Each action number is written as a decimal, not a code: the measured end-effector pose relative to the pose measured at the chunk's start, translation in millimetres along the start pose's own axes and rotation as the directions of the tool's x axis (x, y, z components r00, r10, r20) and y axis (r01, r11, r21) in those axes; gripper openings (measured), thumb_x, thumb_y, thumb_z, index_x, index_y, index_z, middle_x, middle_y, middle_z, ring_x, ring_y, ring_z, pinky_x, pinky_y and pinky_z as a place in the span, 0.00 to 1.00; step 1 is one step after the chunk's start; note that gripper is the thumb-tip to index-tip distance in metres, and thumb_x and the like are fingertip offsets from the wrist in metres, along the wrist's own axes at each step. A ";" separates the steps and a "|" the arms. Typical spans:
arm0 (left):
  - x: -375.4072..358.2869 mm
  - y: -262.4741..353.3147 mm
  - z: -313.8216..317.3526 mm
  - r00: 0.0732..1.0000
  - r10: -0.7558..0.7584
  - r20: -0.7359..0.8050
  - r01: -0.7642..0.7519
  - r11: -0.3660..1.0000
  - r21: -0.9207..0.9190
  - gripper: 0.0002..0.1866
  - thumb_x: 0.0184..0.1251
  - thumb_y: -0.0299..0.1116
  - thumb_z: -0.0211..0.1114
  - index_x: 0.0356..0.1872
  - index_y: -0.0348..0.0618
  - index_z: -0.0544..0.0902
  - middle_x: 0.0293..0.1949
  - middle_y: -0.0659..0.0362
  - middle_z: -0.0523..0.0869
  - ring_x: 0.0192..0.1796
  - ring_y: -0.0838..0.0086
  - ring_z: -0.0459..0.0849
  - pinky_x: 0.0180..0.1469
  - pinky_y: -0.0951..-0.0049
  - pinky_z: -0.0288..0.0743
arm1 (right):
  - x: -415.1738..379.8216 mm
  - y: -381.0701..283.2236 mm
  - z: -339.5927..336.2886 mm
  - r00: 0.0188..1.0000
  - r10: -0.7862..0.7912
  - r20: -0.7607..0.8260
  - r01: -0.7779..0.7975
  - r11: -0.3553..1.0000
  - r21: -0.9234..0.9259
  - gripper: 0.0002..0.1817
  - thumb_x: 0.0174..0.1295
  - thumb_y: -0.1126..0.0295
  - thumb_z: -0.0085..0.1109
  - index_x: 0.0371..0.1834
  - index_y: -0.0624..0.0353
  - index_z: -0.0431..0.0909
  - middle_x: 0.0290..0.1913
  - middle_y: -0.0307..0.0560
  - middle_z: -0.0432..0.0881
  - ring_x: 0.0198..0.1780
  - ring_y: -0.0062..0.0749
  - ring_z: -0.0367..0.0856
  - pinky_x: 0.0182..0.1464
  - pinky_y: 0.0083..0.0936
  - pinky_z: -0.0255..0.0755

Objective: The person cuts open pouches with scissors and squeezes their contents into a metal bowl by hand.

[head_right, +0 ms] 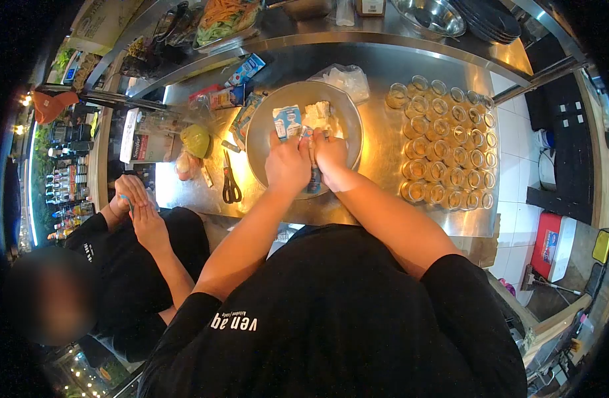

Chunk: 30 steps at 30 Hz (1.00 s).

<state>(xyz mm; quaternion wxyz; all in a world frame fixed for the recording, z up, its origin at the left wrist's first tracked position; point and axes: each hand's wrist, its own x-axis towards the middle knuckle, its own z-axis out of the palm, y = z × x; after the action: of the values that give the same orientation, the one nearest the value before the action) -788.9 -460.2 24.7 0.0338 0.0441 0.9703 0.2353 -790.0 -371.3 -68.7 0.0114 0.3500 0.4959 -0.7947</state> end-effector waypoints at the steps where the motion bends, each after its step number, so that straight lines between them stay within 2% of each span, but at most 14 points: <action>1: 1.2 -4.3 4.7 1.000 0.004 0.000 -0.004 1.000 -0.003 0.20 0.78 0.43 0.59 0.36 0.36 0.88 0.55 0.33 0.82 0.47 0.35 0.86 0.54 0.45 0.81 | 0.9 0.1 0.2 0.998 -0.024 -0.060 0.019 0.997 -0.073 0.17 0.73 0.59 0.65 0.36 0.64 0.85 0.30 0.45 0.86 0.29 0.28 0.82 0.31 0.33 0.71; 3: 6.6 -22.6 21.8 0.991 0.087 -0.105 -0.091 0.995 -0.036 0.20 0.78 0.42 0.59 0.35 0.35 0.88 0.47 0.33 0.86 0.48 0.34 0.85 0.57 0.43 0.79 | 1.2 -6.1 -3.0 0.990 -0.054 -0.128 0.035 0.988 -0.147 0.20 0.75 0.57 0.62 0.32 0.64 0.85 0.29 0.45 0.85 0.29 0.27 0.82 0.32 0.34 0.72; 6: 18.7 -45.1 21.9 1.000 0.019 -0.003 -0.019 0.999 -0.046 0.22 0.75 0.47 0.62 0.37 0.35 0.89 0.40 0.33 0.87 0.49 0.34 0.85 0.59 0.45 0.77 | 6.1 -0.3 -11.3 0.999 -0.013 0.041 0.028 0.923 -0.384 0.23 0.77 0.55 0.57 0.34 0.66 0.84 0.28 0.49 0.85 0.30 0.31 0.82 0.35 0.37 0.73; 8: 22.7 -49.5 8.2 0.997 0.026 0.074 -0.020 0.997 -0.071 0.22 0.75 0.47 0.62 0.38 0.34 0.89 0.45 0.33 0.87 0.50 0.37 0.85 0.58 0.46 0.78 | 10.5 17.7 -14.1 0.963 -0.059 0.265 0.080 0.994 -0.068 0.24 0.78 0.55 0.56 0.34 0.67 0.83 0.29 0.56 0.86 0.31 0.40 0.84 0.36 0.41 0.73; 10: 27.5 -52.0 0.5 0.987 0.038 0.154 -0.024 0.995 -0.095 0.23 0.74 0.48 0.63 0.39 0.33 0.89 0.50 0.33 0.86 0.50 0.41 0.86 0.57 0.47 0.79 | 26.8 34.1 -22.4 0.956 -0.127 0.266 0.176 0.970 -0.169 0.24 0.78 0.55 0.56 0.33 0.67 0.83 0.27 0.55 0.85 0.30 0.40 0.84 0.35 0.41 0.72; 12: 36.4 -57.4 4.1 0.945 -0.071 0.321 0.115 0.986 -0.123 0.27 0.69 0.57 0.67 0.40 0.36 0.90 0.43 0.35 0.88 0.51 0.41 0.87 0.58 0.49 0.78 | 23.5 32.9 -21.3 0.946 -0.190 0.265 0.260 0.928 -0.265 0.23 0.78 0.55 0.56 0.33 0.67 0.82 0.25 0.55 0.84 0.29 0.40 0.83 0.34 0.41 0.71; 15: 41.5 -60.0 23.8 0.988 -0.038 0.149 0.051 0.995 -0.086 0.26 0.72 0.55 0.64 0.39 0.38 0.91 0.45 0.34 0.88 0.50 0.41 0.87 0.57 0.48 0.78 | 10.9 23.6 -11.0 0.946 -0.306 0.105 0.315 0.798 -0.513 0.23 0.78 0.56 0.56 0.30 0.66 0.81 0.22 0.51 0.80 0.26 0.39 0.80 0.33 0.41 0.70; 17: 50.7 -62.2 30.0 0.981 -0.040 0.191 0.054 0.996 -0.067 0.25 0.74 0.54 0.62 0.40 0.38 0.91 0.48 0.35 0.87 0.53 0.43 0.86 0.59 0.49 0.78 | 3.8 24.2 -3.2 0.968 -0.247 -0.046 0.209 0.893 -0.398 0.23 0.76 0.57 0.59 0.29 0.67 0.81 0.22 0.50 0.80 0.26 0.39 0.80 0.32 0.43 0.70; 20: 50.3 -61.4 30.3 0.976 -0.033 0.216 0.043 0.998 -0.043 0.24 0.78 0.50 0.59 0.41 0.37 0.91 0.52 0.35 0.86 0.55 0.44 0.85 0.61 0.50 0.78 | 8.6 29.9 -1.1 0.991 -0.127 -0.041 0.119 0.982 -0.145 0.22 0.74 0.59 0.62 0.27 0.67 0.82 0.24 0.53 0.84 0.29 0.45 0.84 0.33 0.45 0.72; 21: 48.4 -59.5 28.6 0.980 -0.027 0.197 0.035 0.999 -0.038 0.24 0.79 0.49 0.57 0.42 0.36 0.91 0.52 0.35 0.85 0.55 0.44 0.85 0.61 0.49 0.78 | 13.7 32.8 0.1 0.990 -0.134 -0.054 0.125 0.982 -0.142 0.22 0.74 0.59 0.62 0.27 0.67 0.82 0.24 0.53 0.84 0.29 0.45 0.84 0.33 0.45 0.72; 23: 43.8 -56.6 28.8 0.983 -0.004 0.182 0.013 0.999 -0.047 0.23 0.79 0.48 0.56 0.43 0.38 0.91 0.50 0.34 0.86 0.57 0.42 0.84 0.61 0.48 0.77 | 23.2 39.4 2.6 0.975 0.096 -0.200 -0.105 0.994 -0.037 0.20 0.72 0.59 0.64 0.27 0.65 0.83 0.25 0.53 0.84 0.28 0.42 0.83 0.33 0.45 0.73; 26: 36.6 -56.4 27.5 0.991 0.054 0.125 -0.050 0.998 -0.041 0.22 0.79 0.46 0.55 0.44 0.37 0.91 0.49 0.33 0.86 0.59 0.40 0.83 0.61 0.47 0.77 | 31.3 43.9 9.8 0.950 0.135 -0.283 -0.139 0.990 0.006 0.21 0.72 0.55 0.64 0.28 0.63 0.84 0.29 0.55 0.84 0.27 0.41 0.82 0.33 0.44 0.74; 27: 34.3 -56.9 26.5 0.993 0.087 0.086 -0.085 0.996 -0.026 0.23 0.79 0.45 0.55 0.44 0.35 0.90 0.49 0.33 0.86 0.59 0.41 0.82 0.61 0.47 0.77 | 32.2 41.8 12.3 0.947 0.131 -0.293 -0.133 0.991 0.011 0.21 0.72 0.55 0.64 0.28 0.63 0.84 0.29 0.55 0.84 0.27 0.41 0.82 0.33 0.44 0.74; 30: 33.6 -60.6 17.7 0.980 0.104 0.168 -0.096 0.994 -0.052 0.24 0.79 0.44 0.55 0.44 0.30 0.89 0.52 0.33 0.87 0.61 0.42 0.82 0.63 0.46 0.76 | 42.0 45.0 5.7 0.932 0.350 -0.090 -0.294 0.879 0.375 0.23 0.70 0.50 0.65 0.36 0.63 0.86 0.37 0.59 0.86 0.31 0.43 0.84 0.35 0.47 0.76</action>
<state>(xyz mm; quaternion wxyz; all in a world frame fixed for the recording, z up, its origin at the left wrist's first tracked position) -825.0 -502.4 -20.3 0.1056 0.1119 0.9551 0.2531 -808.4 -384.9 -126.1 0.0420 0.4845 0.2783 -0.8283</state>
